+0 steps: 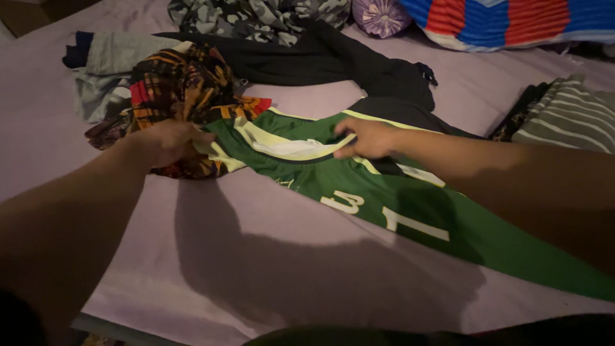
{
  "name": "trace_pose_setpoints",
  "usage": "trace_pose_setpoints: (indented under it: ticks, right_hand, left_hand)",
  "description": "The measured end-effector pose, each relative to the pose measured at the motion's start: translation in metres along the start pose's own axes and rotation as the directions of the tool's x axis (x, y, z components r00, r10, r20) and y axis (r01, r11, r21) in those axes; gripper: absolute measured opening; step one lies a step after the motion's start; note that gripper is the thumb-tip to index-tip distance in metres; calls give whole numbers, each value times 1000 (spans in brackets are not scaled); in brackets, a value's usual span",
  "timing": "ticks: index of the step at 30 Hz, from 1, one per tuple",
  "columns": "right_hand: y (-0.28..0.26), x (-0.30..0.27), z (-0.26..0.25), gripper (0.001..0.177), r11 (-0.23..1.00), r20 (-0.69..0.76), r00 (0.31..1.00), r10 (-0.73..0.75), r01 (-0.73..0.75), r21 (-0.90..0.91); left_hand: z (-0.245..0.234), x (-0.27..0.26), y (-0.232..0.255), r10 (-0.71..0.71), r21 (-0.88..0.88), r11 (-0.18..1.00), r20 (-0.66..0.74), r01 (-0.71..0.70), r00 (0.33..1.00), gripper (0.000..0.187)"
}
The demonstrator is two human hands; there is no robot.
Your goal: The person folds several garments on a bed, including a striped shirt, a green jersey, and a patterned shirt. Each item is laid flat, folded into a compact rectangle, and placed in a growing stack on the bed.
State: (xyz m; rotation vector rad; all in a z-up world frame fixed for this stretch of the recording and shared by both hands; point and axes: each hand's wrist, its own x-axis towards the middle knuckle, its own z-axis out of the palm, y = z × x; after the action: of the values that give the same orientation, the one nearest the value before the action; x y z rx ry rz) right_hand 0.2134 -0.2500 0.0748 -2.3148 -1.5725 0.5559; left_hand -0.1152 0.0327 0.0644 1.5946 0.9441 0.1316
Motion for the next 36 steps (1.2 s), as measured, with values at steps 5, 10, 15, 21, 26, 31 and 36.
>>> trace_pose_setpoints:
  ticks: [5,10,15,21,26,31,36]
  right_hand:
    - [-4,-9,-10,51,835,228,964,138,-237,496]
    - [18,-6,-10,56,672,260,949,177,-309,673]
    - [20,-16,-1,75,894,153,957,247,-286,345]
    - [-9,-33,6,70,979,-287,936,202,-190,71]
    - [-58,-77,56,66,911,-224,886,-407,375,-172]
    - [-68,-87,74,34,929,12,933,-360,359,-83]
    - [-65,-103,61,32,904,309,855,-418,359,231]
  left_hand:
    - [-1,-12,15,261,-565,802,43,-192,964,29]
    - [-12,-5,9,353,-720,672,110,-170,929,25]
    - [-6,-35,5,5,-448,892,131,54,991,35]
    - [3,-47,25,89,-289,957,179,-35,980,46]
    - [-4,-32,12,41,-397,915,272,73,962,45]
    - [-8,-38,7,17,-442,888,299,123,954,50]
    - [-24,-5,5,-317,248,923,60,293,947,53]
